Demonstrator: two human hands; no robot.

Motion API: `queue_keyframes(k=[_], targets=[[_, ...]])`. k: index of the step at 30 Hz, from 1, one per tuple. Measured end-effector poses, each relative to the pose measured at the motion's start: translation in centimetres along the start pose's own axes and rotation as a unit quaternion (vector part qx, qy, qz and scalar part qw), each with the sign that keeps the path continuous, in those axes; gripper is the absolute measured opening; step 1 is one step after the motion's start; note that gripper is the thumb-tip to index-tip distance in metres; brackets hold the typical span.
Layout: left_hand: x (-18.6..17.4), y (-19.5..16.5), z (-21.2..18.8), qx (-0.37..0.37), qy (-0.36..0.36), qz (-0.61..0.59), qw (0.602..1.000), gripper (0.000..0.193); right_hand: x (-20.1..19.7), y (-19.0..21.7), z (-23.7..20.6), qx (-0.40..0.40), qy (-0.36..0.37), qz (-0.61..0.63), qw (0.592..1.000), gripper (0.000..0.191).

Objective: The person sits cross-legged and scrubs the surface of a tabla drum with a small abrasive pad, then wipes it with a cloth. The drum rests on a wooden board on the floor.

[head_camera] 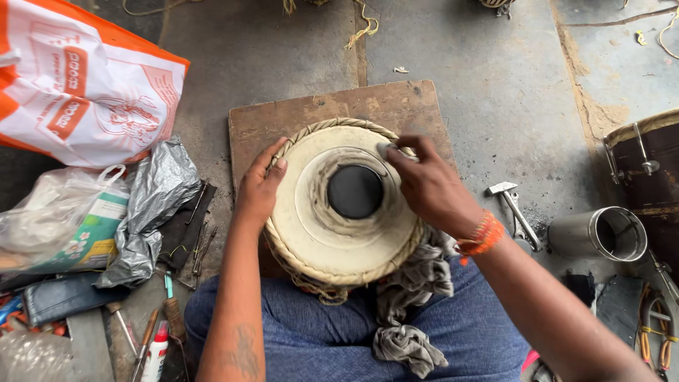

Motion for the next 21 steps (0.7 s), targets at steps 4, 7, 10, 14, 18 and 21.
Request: queue_keyframes(k=[4, 7, 10, 14, 18, 21], targets=[[0.3, -1.4, -1.8, 0.046, -0.022, 0.001, 0.999, 0.041, 0.7, 1.2, 1.6, -0.054, 0.048, -0.155, 0.985, 0.039], [0.8, -2.0, -3.1, 0.017, -0.069, 0.029, 0.997, 0.037, 0.3, 1.8, 0.7, -0.059, 0.045, -0.177, 0.981, 0.039], [1.0, -2.4, -3.7, 0.046, -0.092, 0.039, 0.994, 0.034, 0.0, 2.2, -1.0, -0.038, 0.060, -0.184, 0.980, 0.040], [1.2, -2.2, -4.1, 0.023, -0.101, 0.037, 0.994, 0.033, 0.2, 2.9, -3.2, 0.005, 0.042, -0.181, 0.983, 0.042], [1.1, -1.6, -4.0, 0.023, -0.109, 0.024, 0.993, 0.031, 1.2, 3.8, -5.1, 0.054, 0.047, -0.182, 0.981, 0.043], [0.8, -0.8, -3.8, 0.016, -0.119, 0.027, 0.992, 0.032, 2.2, 4.8, -6.3, 0.077, 0.061, -0.163, 0.982, 0.043]])
Point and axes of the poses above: each hand's wrist, its own z-axis towards the middle knuckle, its own x-axis out of the palm, y = z × x, the point moved 2 cm from there along z, towards the middle knuckle, and after that the axes turned 5 degrees about y, right-handed, at the moved point
